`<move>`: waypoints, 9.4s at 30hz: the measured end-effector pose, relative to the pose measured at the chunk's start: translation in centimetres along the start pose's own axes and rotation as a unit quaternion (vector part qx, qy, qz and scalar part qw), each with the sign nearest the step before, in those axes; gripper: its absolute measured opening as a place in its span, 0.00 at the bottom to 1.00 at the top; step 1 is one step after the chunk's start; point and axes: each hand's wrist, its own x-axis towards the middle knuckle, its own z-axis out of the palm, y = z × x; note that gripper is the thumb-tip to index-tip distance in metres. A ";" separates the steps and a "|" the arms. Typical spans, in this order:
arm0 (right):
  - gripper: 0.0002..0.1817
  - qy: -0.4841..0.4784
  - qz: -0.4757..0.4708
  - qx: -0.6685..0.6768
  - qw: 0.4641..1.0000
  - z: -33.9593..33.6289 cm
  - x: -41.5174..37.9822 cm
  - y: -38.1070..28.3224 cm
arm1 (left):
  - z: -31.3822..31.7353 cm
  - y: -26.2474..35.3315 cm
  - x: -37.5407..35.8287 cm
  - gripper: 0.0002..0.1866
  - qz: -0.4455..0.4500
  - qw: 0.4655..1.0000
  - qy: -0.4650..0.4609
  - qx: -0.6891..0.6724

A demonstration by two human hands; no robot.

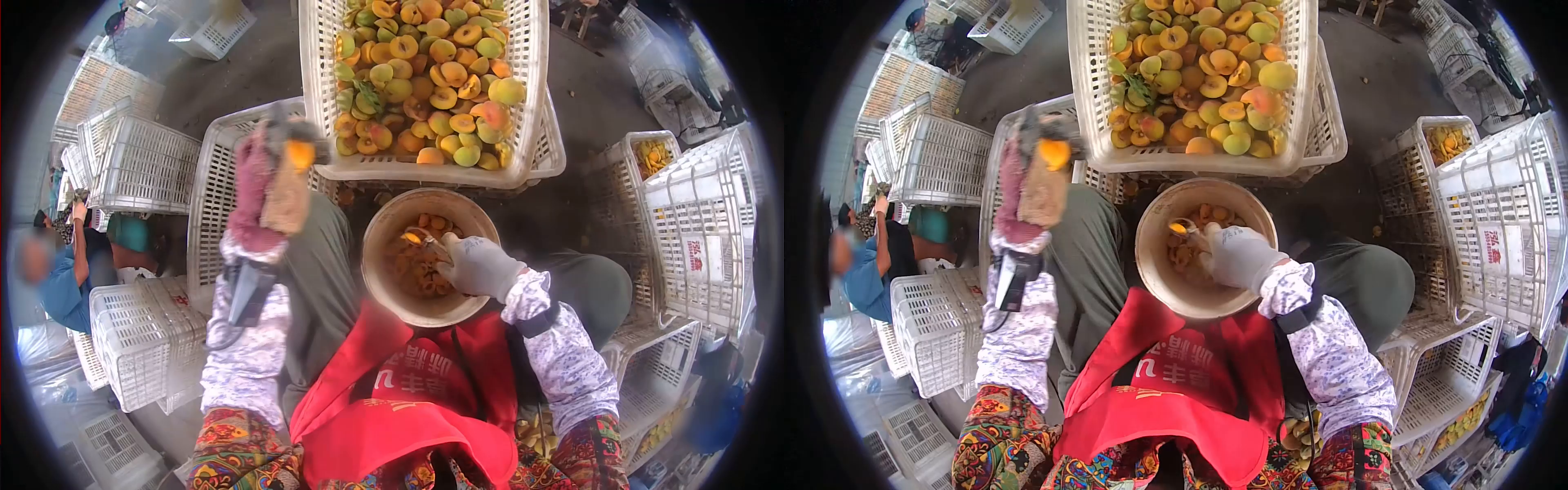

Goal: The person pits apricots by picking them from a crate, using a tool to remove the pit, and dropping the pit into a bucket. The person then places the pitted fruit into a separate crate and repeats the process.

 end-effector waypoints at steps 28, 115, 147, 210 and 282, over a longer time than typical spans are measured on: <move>0.16 0.325 0.032 -0.012 0.945 -3.8 0.8 -0.9 | 7.2 -3.9 4.3 0.21 -0.323 0.925 -0.197 -0.038; 0.11 0.118 0.051 0.363 0.923 -5.5 2.3 -4.2 | 12.7 -6.2 -2.3 0.22 -0.128 0.988 -0.077 -0.049; 0.14 -0.093 0.125 -0.186 0.970 -1.9 -1.8 -1.2 | 6.0 1.8 1.3 0.19 0.164 0.649 -0.156 0.727; 0.17 0.286 0.057 -0.092 0.952 -3.9 1.3 -1.9 | 10.9 -7.7 -3.1 0.19 0.155 0.845 -0.220 0.463; 0.12 0.085 0.010 0.357 0.930 -4.1 3.5 -2.9 | 11.6 -7.7 -1.0 0.18 -0.197 0.973 -0.021 -0.118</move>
